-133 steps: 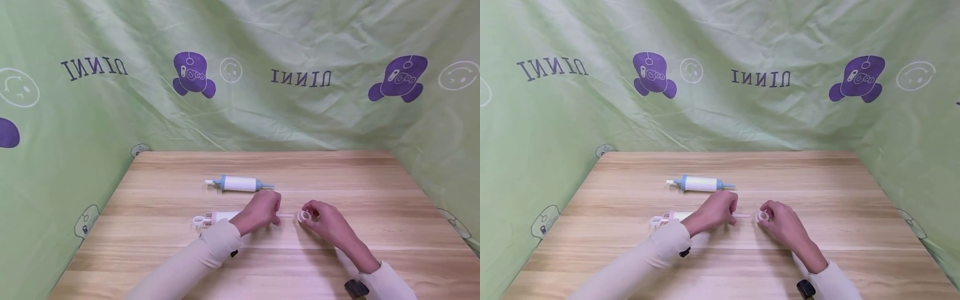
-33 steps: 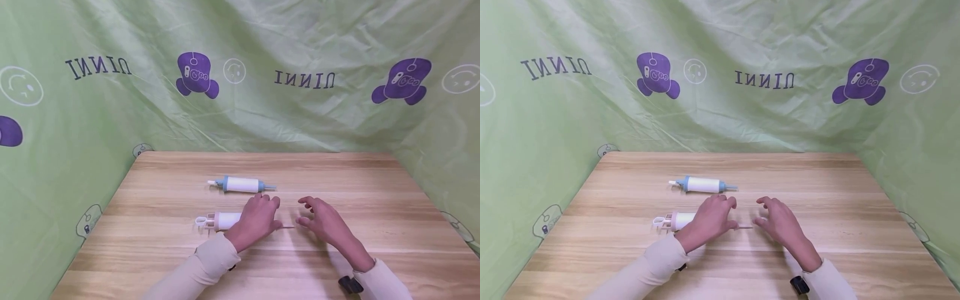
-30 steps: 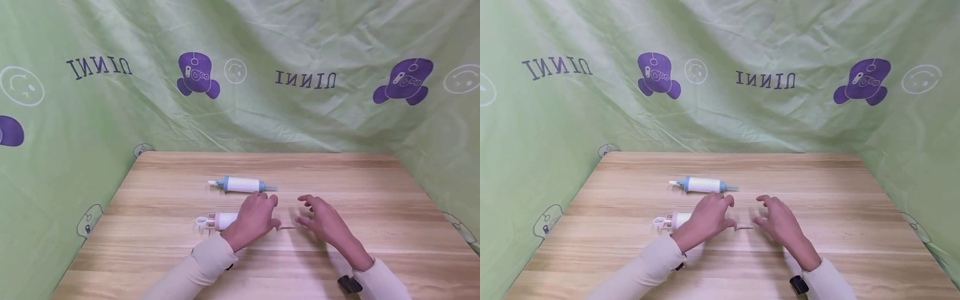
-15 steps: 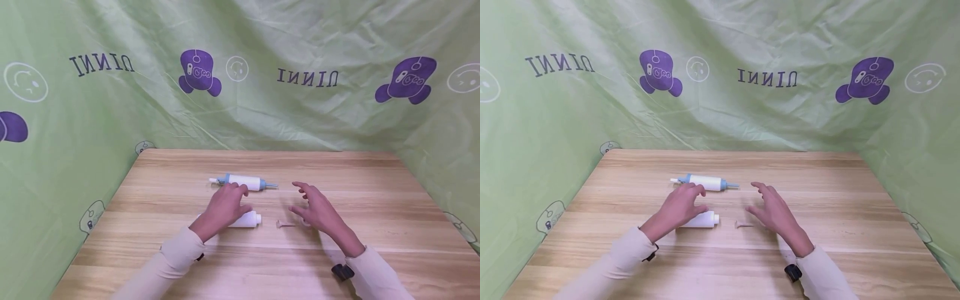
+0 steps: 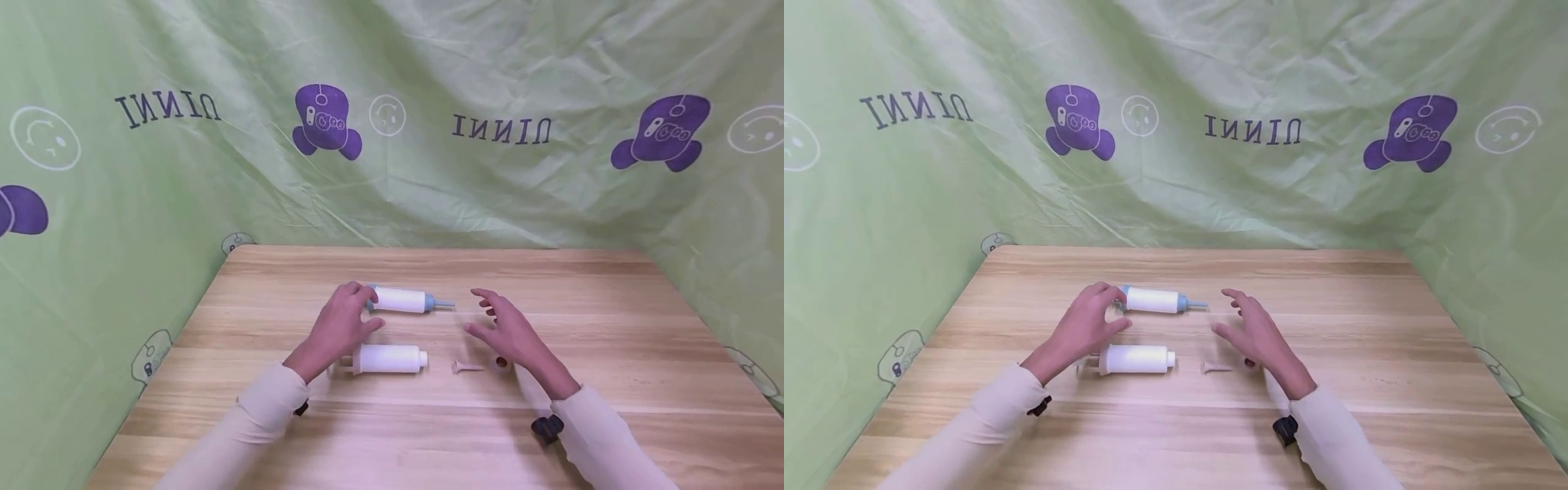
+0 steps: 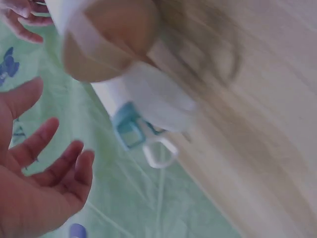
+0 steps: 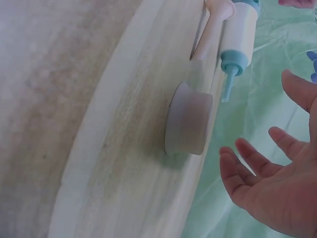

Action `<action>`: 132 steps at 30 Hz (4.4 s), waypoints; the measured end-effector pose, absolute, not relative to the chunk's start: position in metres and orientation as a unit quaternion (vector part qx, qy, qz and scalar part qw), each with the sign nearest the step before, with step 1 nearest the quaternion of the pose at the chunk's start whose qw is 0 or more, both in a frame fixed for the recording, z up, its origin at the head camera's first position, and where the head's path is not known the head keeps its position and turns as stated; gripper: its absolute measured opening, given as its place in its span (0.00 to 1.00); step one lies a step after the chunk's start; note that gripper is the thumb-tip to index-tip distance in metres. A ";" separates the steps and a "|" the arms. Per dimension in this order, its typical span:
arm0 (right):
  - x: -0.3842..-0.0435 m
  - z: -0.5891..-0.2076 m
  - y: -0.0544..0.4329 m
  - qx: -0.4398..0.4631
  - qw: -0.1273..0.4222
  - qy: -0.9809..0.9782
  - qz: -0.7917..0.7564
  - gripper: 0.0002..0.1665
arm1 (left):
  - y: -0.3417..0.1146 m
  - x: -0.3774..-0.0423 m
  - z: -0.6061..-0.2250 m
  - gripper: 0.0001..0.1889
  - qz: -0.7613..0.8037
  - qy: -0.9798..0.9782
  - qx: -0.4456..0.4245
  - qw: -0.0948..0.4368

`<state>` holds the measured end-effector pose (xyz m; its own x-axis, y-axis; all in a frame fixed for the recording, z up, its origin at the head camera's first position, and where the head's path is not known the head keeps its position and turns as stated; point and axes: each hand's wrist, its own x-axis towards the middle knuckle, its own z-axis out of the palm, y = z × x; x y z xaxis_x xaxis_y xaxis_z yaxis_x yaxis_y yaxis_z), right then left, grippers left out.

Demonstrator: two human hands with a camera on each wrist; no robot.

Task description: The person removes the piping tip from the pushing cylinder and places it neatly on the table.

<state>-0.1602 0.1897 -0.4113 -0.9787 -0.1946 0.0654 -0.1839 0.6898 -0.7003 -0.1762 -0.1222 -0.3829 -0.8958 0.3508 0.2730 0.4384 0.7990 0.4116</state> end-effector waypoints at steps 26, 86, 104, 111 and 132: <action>-0.193 -0.416 0.185 -0.075 0.078 0.887 -0.450 0.50 | -0.177 -0.215 -0.408 0.42 -0.338 -0.933 -0.121 -0.020; -0.223 -0.435 0.132 0.001 0.108 0.848 -0.519 0.20 | -0.155 -0.250 -0.437 0.28 -0.448 -0.866 -0.203 -0.095; -0.218 -0.424 0.131 -0.005 0.122 0.837 -0.533 0.18 | -0.160 -0.245 -0.428 0.25 -0.453 -0.859 -0.218 -0.101; -0.215 -0.419 0.132 -0.008 0.123 0.834 -0.538 0.18 | -0.163 -0.242 -0.424 0.25 -0.452 -0.859 -0.220 -0.100; -0.187 -0.396 0.168 -0.052 0.102 0.810 -0.575 0.23 | -0.144 -0.215 -0.401 0.26 -0.496 -0.829 -0.250 -0.064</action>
